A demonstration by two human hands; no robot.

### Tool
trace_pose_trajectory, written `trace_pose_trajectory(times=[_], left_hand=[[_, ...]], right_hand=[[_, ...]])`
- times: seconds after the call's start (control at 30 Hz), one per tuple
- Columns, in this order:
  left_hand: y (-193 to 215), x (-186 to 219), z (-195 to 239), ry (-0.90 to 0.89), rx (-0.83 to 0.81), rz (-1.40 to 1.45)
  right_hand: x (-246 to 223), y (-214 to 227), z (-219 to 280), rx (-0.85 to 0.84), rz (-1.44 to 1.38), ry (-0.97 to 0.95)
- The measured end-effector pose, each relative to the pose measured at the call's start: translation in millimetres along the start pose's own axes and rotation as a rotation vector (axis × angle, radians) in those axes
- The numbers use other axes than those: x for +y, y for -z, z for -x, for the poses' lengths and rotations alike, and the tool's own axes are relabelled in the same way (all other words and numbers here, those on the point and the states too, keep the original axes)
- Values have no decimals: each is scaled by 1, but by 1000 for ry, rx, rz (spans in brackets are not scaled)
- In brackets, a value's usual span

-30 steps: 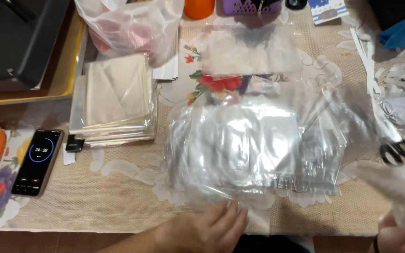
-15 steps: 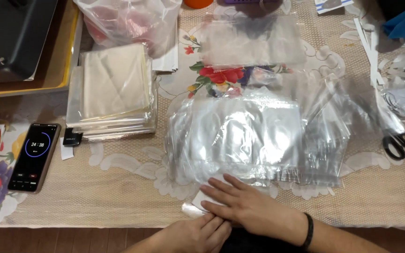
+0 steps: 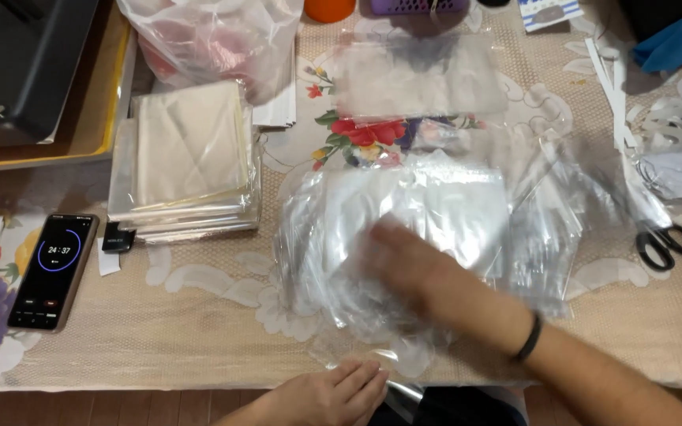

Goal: The person places white face masks into clear plastic bags on a table. They fold the masks and insert them into the bags one by one, then seal the bags and stack them.

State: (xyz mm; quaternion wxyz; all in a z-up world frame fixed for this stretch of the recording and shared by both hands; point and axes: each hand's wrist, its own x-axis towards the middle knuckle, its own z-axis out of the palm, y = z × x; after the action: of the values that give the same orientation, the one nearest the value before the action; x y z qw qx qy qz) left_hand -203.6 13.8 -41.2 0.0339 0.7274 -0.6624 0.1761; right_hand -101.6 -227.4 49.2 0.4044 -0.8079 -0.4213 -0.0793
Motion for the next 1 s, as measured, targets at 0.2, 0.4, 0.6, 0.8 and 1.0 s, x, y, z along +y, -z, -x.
trace_pose_trajectory(times=[0.2,0.4,0.6,0.8,1.0], left_hand=[[-12,3,4,46,139,-28],[4,-1,-1,76,125,51],[-2,1,4,65,48,144],[-5,-1,3,57,145,11],[-1,-1,-3,61,137,-18]], right_hand=[[25,-49,55,-505,54,150],[71,34,35,-177,375,-308],[-4,15,73,-168,104,-108],[22,44,105,-211,283,-404],[17,33,90,129,636,-537]])
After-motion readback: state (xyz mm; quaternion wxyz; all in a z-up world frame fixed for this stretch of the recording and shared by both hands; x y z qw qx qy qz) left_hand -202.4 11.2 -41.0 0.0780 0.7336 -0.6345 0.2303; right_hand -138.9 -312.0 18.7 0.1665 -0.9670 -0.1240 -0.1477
